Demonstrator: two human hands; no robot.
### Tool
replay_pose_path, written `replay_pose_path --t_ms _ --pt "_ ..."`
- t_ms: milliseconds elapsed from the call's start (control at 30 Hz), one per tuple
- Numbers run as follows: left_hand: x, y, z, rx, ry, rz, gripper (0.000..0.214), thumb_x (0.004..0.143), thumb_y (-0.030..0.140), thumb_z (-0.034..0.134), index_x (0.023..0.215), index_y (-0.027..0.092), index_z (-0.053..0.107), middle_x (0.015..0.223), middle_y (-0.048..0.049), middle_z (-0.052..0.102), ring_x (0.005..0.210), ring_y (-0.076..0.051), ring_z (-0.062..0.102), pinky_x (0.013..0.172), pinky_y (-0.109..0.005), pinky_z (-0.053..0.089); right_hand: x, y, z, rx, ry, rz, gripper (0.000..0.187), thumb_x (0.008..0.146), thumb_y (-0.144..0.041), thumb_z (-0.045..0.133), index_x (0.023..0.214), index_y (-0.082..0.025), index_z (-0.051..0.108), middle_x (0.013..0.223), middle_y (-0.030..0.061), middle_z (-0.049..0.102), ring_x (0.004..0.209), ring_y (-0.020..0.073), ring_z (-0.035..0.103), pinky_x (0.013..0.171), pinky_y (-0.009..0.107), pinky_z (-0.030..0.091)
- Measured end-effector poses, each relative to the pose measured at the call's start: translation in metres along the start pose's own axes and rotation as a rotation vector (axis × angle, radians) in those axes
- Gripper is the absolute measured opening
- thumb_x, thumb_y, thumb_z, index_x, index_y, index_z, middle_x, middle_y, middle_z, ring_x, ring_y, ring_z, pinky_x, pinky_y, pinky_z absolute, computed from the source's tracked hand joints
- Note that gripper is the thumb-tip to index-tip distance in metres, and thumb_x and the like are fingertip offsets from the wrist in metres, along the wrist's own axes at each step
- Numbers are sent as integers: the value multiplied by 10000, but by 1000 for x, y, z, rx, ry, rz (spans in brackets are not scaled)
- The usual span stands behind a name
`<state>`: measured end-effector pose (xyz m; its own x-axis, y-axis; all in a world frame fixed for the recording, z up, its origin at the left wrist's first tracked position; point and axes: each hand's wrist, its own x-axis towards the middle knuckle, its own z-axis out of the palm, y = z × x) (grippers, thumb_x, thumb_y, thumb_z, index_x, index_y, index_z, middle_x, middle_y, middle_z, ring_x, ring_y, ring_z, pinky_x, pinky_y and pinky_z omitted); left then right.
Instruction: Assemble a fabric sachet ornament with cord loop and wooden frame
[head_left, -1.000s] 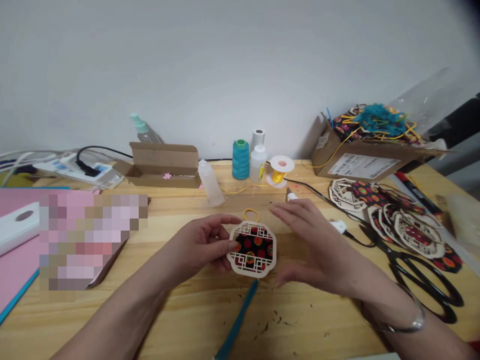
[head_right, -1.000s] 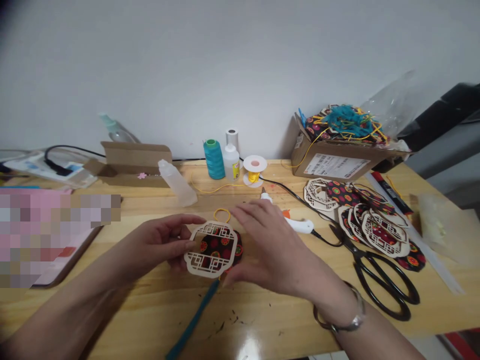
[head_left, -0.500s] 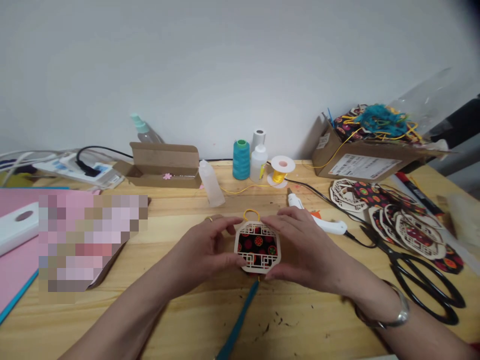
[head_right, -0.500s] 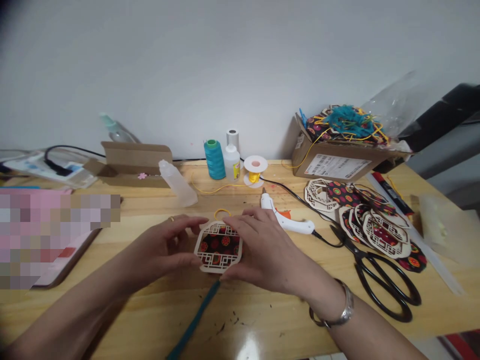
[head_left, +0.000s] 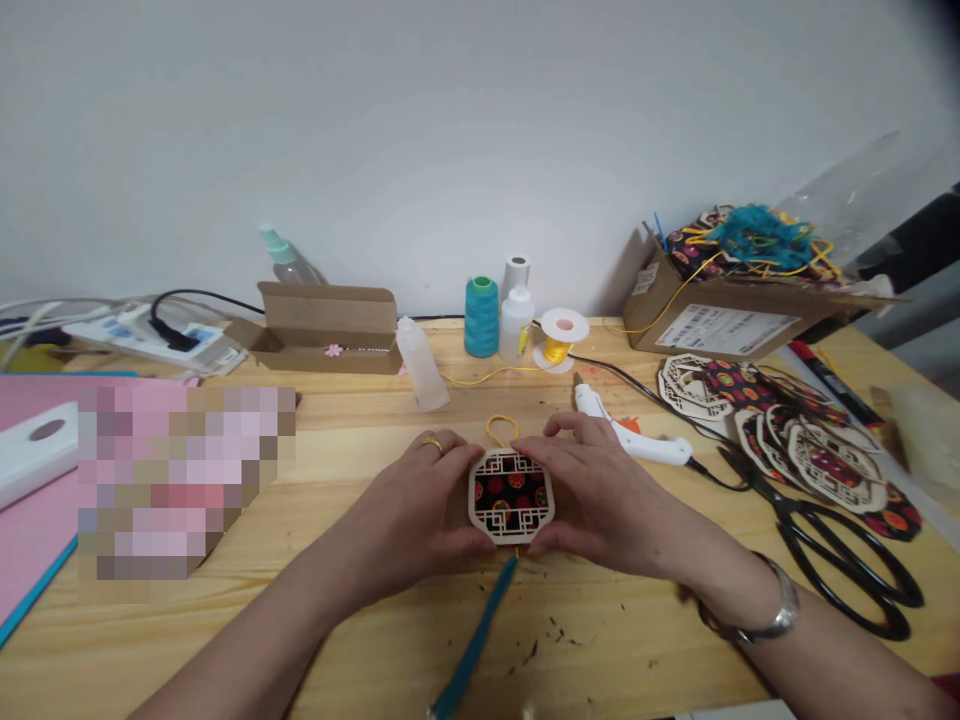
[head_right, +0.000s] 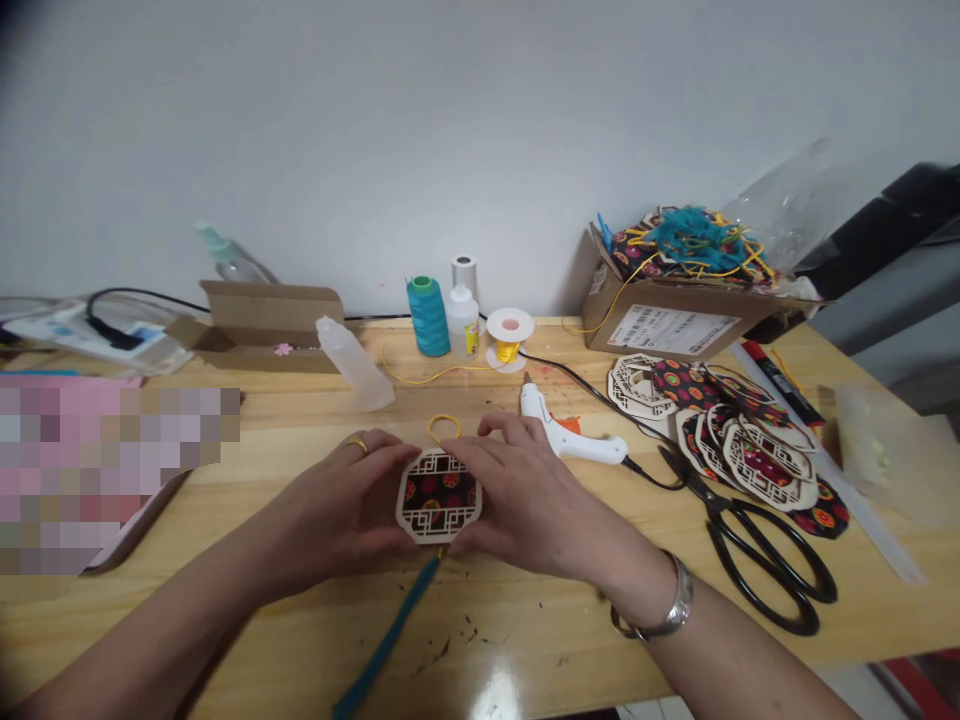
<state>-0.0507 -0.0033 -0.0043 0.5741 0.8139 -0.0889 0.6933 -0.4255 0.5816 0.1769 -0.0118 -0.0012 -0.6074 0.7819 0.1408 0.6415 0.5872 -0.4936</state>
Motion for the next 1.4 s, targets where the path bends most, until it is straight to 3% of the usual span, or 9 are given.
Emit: replay_pose_path --t_ms 500,800,1067,1400 --pt "-1 7 -2 45 -14 -42 496 711 509 619 1115 238 523 1083 -78 546 964 -260 542 806 -383 441 -1 2 0 -27 -43 -4 622 708 -436 676 1254 -233 458 1157 78 588 1126 282 387 887 417 317" --pt "0 4 2 68 -28 -39 587 669 555 640 1141 237 497 1102 -85 532 956 -266 534 786 -399 440 -2 5 2 -41 -60 -14 629 727 -424 661 1283 -240 430 1216 61 564 1177 306 355 946 454 277" --pt "-1 7 3 116 -4 -39 611 663 562 639 1158 234 498 1158 -102 502 1005 -284 518 809 -407 441 -2 7 -2 -67 -15 -22 730 699 -516 657 1316 -229 392 1262 51 544 1195 309 333 959 460 276" --pt "1 8 5 145 11 -44 595 699 503 624 1215 250 473 1133 -83 500 993 -262 512 807 -402 447 -4 11 3 -77 4 -36 716 700 -463 679 1310 -207 405 1224 69 565 1194 289 342 944 434 302"
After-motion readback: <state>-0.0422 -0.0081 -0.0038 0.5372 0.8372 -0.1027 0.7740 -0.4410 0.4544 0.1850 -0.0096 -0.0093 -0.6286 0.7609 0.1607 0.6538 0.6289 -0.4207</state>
